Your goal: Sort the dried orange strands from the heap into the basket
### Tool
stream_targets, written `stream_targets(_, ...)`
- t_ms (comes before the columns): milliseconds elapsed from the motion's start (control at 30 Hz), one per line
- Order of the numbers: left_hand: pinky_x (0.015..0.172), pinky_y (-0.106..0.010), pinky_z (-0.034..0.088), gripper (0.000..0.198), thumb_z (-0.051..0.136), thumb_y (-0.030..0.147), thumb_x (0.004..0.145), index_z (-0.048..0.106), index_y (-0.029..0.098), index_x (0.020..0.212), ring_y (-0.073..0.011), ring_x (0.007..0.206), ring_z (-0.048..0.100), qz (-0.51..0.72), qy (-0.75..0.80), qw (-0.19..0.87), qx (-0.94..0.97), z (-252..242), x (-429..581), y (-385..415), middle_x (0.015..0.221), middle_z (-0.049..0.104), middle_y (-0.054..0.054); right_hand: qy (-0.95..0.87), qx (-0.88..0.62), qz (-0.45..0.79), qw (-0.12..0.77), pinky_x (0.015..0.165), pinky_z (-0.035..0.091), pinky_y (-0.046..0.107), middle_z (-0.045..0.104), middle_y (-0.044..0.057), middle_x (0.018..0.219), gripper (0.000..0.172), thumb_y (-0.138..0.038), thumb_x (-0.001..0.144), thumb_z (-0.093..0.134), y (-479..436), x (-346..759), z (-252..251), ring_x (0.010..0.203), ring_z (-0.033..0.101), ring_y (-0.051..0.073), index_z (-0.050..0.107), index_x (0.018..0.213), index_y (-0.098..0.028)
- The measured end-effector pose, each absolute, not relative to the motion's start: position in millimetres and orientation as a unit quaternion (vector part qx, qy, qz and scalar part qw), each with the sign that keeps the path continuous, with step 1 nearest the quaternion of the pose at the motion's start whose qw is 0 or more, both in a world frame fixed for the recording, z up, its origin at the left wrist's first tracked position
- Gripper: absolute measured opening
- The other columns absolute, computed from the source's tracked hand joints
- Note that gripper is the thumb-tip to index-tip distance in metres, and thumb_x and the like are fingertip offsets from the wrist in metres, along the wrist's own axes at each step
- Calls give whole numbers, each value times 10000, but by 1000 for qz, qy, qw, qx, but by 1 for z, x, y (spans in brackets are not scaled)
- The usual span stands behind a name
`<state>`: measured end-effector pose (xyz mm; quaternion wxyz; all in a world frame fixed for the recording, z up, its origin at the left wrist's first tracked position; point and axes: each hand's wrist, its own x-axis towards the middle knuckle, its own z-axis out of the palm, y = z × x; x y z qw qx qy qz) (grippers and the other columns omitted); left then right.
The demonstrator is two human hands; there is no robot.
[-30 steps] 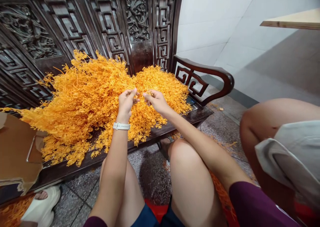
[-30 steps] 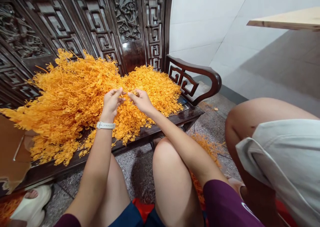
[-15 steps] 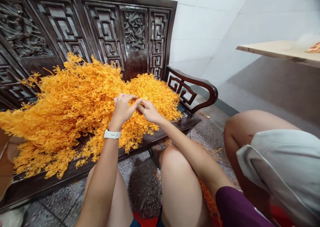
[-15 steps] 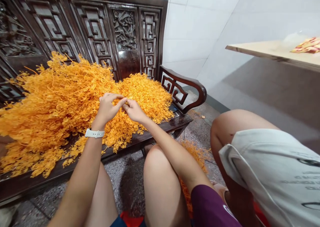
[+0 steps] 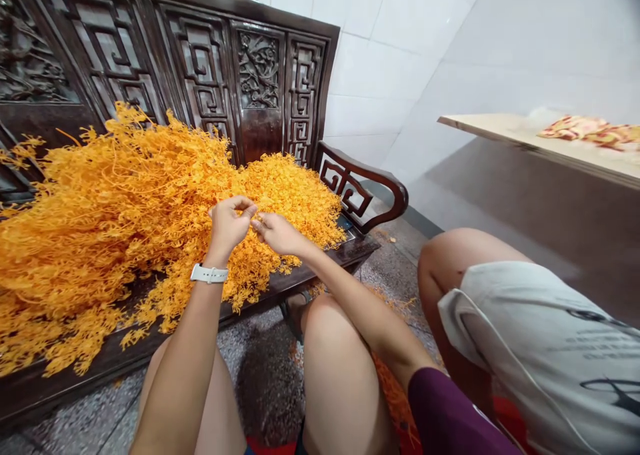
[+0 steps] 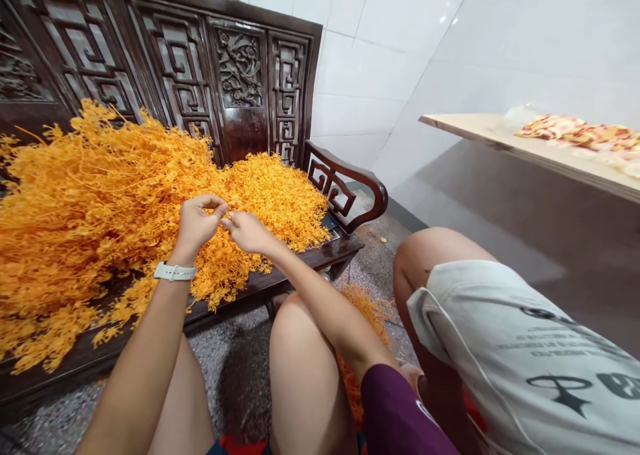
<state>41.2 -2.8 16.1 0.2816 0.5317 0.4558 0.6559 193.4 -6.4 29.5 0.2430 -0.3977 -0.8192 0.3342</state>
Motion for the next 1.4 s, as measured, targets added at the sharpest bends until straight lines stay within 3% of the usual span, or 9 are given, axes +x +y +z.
stream_targets(200,599,-251,402,68,721,188,757,707,189,691,-156,622,581,675,458,234,529,4,46,-3,682,661,-18,-828,-418,310,209,636,336,300,544,2,664,326,-184,991,542,-22,190,58,651,481,151,469,673,-204)
stream_targets(333,536,-231,328,112,705,197,802,633,187,716,-118,559,496,682,531,170,474,-10,26,16,670,577,13,-767,-71,597,-224,628,442,276,644,14,698,214,-143,919,650,-63,180,72,658,608,161,685,711,-176)
stream_targets(400,528,-227,347,132,703,217,818,601,186,742,-105,531,490,713,515,207,429,-13,13,26,678,559,26,-681,77,635,-357,629,470,277,676,24,746,147,-239,921,717,-78,173,72,666,628,163,743,794,-171)
stream_targets(467,534,-222,380,150,713,267,843,602,180,792,-94,516,499,737,475,255,407,-14,4,31,704,593,23,-679,83,672,-283,636,468,262,686,29,792,150,-291,925,746,-77,173,70,673,608,140,750,857,-157)
stream_targets(633,543,-207,384,188,751,307,838,648,154,806,-87,559,511,740,475,288,380,-11,-6,26,718,651,-8,-435,-147,820,341,561,408,208,633,-4,751,158,-336,967,666,-24,190,55,604,501,92,643,959,-180)
stream_targets(700,546,-207,383,211,776,335,822,678,148,817,-94,603,530,741,478,285,374,-11,-10,25,755,668,-22,-257,-250,799,483,512,363,202,579,-13,690,157,-315,992,559,-8,193,48,548,434,90,552,892,-194)
stream_targets(833,533,-208,369,285,820,413,782,721,148,812,-94,635,535,742,463,285,393,-8,-17,27,869,723,-65,-226,-295,809,456,468,271,216,526,-25,651,147,-266,990,508,-6,189,43,488,360,82,543,875,-182)
stream_targets(1033,524,-234,334,359,840,519,791,779,165,798,-89,565,440,685,416,303,515,2,-1,20,687,634,-14,-382,-264,761,454,489,238,239,532,-43,661,60,-241,962,614,-14,184,45,482,366,72,612,947,-183)
stream_targets(1400,609,-273,403,315,849,494,810,819,181,784,-131,638,532,589,367,339,635,12,18,7,697,682,-40,-433,-311,690,490,503,214,226,515,-66,677,233,-296,910,742,-11,186,37,504,353,56,526,883,-214)
